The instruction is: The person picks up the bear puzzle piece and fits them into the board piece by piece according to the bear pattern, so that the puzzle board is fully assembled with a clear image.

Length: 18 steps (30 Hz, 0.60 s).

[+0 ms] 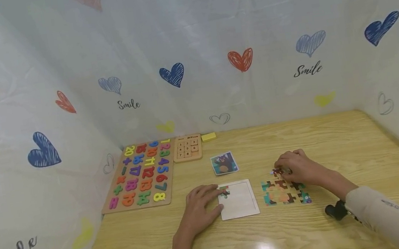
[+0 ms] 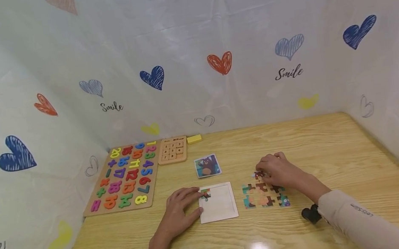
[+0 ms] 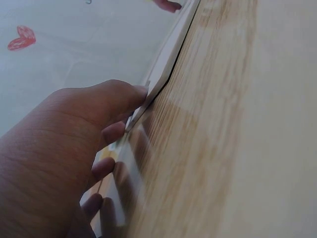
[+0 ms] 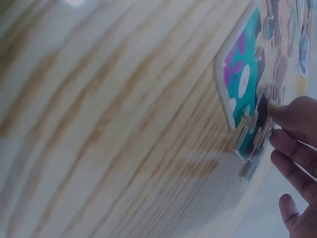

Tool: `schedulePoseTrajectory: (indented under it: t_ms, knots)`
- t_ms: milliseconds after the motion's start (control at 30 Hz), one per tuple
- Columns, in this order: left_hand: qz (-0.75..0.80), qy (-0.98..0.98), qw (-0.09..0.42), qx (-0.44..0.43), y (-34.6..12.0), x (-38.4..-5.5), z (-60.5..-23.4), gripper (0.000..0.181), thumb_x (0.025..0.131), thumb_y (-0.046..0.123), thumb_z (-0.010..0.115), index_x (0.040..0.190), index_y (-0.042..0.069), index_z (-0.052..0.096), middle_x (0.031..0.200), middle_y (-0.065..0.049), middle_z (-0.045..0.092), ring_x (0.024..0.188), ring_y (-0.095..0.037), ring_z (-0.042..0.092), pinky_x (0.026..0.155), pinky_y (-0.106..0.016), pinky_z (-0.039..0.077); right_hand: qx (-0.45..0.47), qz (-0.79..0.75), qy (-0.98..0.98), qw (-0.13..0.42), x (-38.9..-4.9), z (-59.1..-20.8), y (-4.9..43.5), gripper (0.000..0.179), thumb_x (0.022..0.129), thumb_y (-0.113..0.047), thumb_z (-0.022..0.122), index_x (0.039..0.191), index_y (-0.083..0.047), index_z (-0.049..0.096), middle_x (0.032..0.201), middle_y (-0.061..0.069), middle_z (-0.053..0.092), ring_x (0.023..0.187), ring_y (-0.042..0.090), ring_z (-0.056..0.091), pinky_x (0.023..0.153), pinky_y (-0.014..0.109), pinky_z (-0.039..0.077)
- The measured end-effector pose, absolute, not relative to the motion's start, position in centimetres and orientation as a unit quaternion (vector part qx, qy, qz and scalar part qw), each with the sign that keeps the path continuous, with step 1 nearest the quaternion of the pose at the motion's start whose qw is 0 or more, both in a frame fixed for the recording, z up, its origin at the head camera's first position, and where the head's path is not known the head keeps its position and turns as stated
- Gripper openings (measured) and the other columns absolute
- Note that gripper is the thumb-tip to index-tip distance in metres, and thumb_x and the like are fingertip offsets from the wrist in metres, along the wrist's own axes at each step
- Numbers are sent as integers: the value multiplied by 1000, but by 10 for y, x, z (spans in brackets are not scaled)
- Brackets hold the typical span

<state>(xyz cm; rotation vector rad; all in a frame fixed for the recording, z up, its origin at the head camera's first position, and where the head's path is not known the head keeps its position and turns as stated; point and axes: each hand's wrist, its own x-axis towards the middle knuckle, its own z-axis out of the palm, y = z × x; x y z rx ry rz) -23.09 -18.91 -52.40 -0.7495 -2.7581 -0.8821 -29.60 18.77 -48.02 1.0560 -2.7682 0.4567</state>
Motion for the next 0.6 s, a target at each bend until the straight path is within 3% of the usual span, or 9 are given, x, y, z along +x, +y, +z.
schedulePoseTrajectory:
  t_ms: [600]
  knots:
    - [-282, -920, 87, -257, -189, -232, -526, 41, 94, 36, 66, 135, 28, 65, 142, 1, 55, 134, -29, 42, 109, -59, 27, 368, 114, -913, 135, -301, -480, 180, 21, 78, -11, 80, 98, -11, 74, 94, 1, 68, 85, 21, 60, 83, 56, 35]
